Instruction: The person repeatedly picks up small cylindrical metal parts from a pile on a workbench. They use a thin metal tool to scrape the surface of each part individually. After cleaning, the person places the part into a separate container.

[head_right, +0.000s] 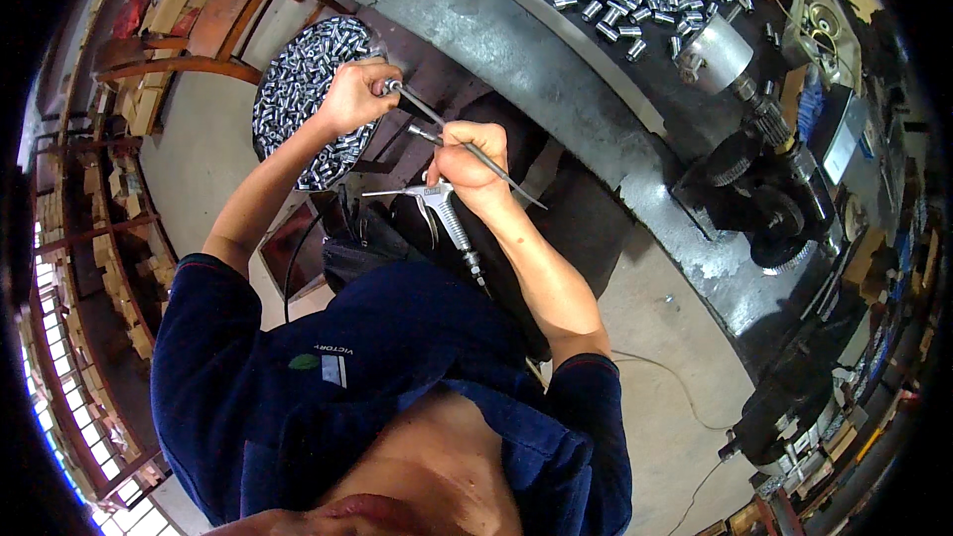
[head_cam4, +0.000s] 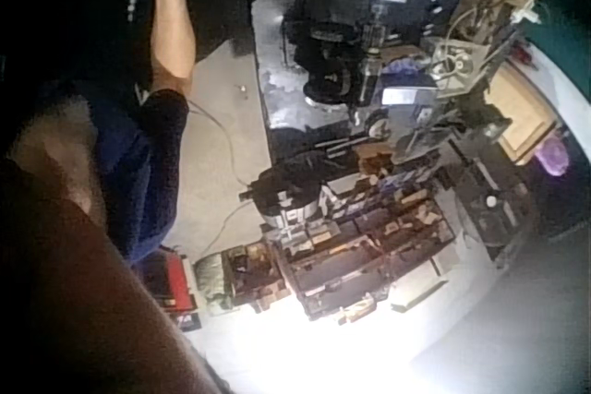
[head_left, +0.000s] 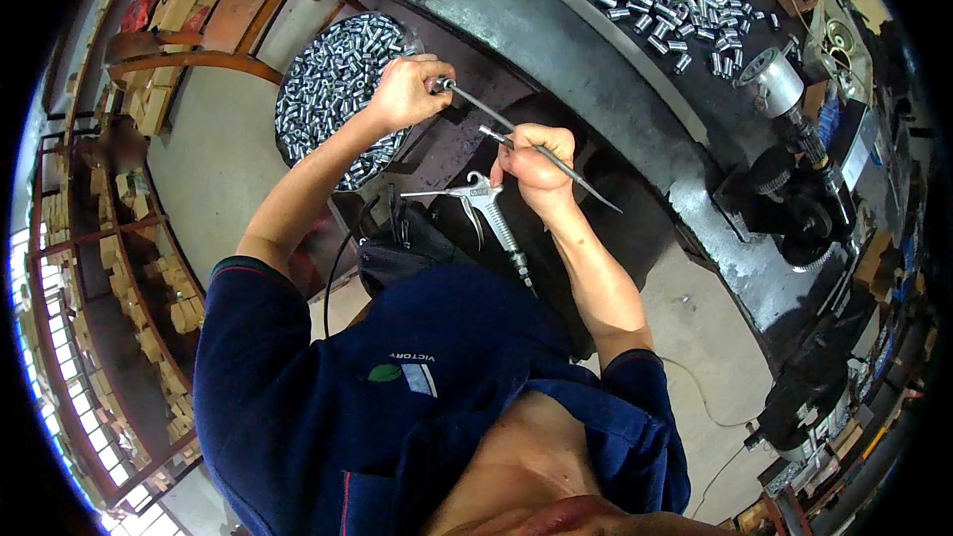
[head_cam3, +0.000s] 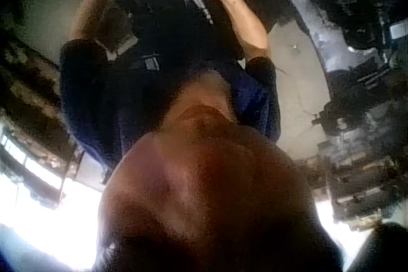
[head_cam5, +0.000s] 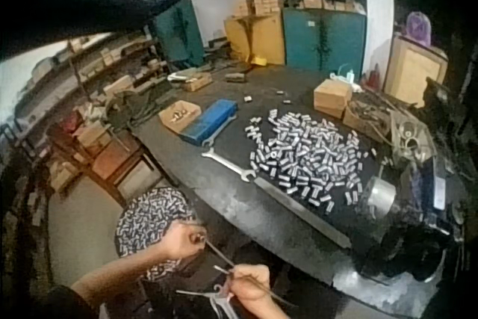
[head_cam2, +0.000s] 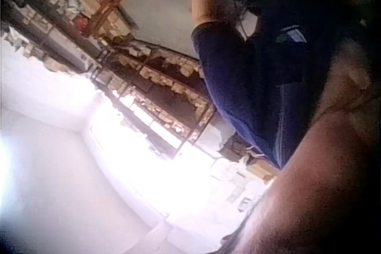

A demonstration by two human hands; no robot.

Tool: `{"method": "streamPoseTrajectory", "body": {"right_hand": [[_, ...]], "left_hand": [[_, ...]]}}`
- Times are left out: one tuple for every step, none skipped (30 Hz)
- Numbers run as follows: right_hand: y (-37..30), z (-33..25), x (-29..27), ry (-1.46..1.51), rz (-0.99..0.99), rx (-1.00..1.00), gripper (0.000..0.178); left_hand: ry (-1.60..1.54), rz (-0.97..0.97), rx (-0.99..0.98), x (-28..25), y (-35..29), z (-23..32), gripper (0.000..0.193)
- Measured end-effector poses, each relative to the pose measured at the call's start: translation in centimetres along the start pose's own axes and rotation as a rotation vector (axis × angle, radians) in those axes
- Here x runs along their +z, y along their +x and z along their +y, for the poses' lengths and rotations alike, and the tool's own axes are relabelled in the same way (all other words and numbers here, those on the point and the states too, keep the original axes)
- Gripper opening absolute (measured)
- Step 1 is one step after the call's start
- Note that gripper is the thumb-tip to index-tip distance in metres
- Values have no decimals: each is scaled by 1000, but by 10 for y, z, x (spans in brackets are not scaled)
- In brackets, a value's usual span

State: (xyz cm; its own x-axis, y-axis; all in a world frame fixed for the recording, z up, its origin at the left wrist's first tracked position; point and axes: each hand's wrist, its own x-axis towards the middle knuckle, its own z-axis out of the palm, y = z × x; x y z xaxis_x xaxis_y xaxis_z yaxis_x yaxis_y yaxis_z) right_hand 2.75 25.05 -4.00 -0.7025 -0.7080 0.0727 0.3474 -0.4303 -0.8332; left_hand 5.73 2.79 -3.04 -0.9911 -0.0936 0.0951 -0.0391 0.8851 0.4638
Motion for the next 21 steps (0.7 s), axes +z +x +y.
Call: {"method": "streamPoseTrajectory", "body": {"right_hand": [[-1,0,0,-15,4,-1,24],[-1,1,-1,-30,8,-2,23],[0,2,-2,17,-4,-1,23],[1,3,-4,64,-14,0,23],[2,4,-6,110,-23,0,22],[2,4,-6,26,-23,13,22],[3,4,-5,-58,-23,25,22],[4,5,-4,-142,-22,36,22],[6,9,-3,-166,-36,66,22],[8,18,-2,-302,-25,19,20],[11,26,-5,-450,-31,-54,19],[12,32,-8,-598,-37,-127,17],[11,29,-5,-509,6,-86,17],[9,26,-7,-501,5,-91,17],[8,23,-10,-492,3,-96,17],[7,19,-11,-485,-3,-104,18],[6,14,-12,-416,6,-121,18],[5,10,-12,-346,14,-136,19],[6,7,-14,-369,48,-140,19],[6,5,-15,-391,83,-141,19],[6,6,-16,-376,95,-121,19]], "left_hand": [[-9,0,-2,-1,0,0,24],[-2,-2,5,-2,0,0,24],[5,-4,12,-2,0,0,24],[11,-7,21,-2,0,1,24],[14,-14,43,-1,0,4,24],[16,-22,66,0,-2,9,24],[20,-27,91,0,-3,14,24],[22,-39,116,5,-6,16,24],[21,-20,202,9,-7,20,25],[17,-1,288,14,-7,27,25],[9,-51,294,14,-8,36,27],[-76,11,347,19,-7,40,30],[-68,-28,302,16,-6,42,29],[-60,-67,257,12,-6,41,28],[10,-28,274,9,-4,35,27],[82,15,291,3,1,24,26],[127,33,248,-4,7,13,24],[132,57,215,-12,12,3,22],[139,100,219,-19,19,-4,22],[144,141,222,-25,28,-6,21],[179,133,239,-31,39,-4,22]]}}
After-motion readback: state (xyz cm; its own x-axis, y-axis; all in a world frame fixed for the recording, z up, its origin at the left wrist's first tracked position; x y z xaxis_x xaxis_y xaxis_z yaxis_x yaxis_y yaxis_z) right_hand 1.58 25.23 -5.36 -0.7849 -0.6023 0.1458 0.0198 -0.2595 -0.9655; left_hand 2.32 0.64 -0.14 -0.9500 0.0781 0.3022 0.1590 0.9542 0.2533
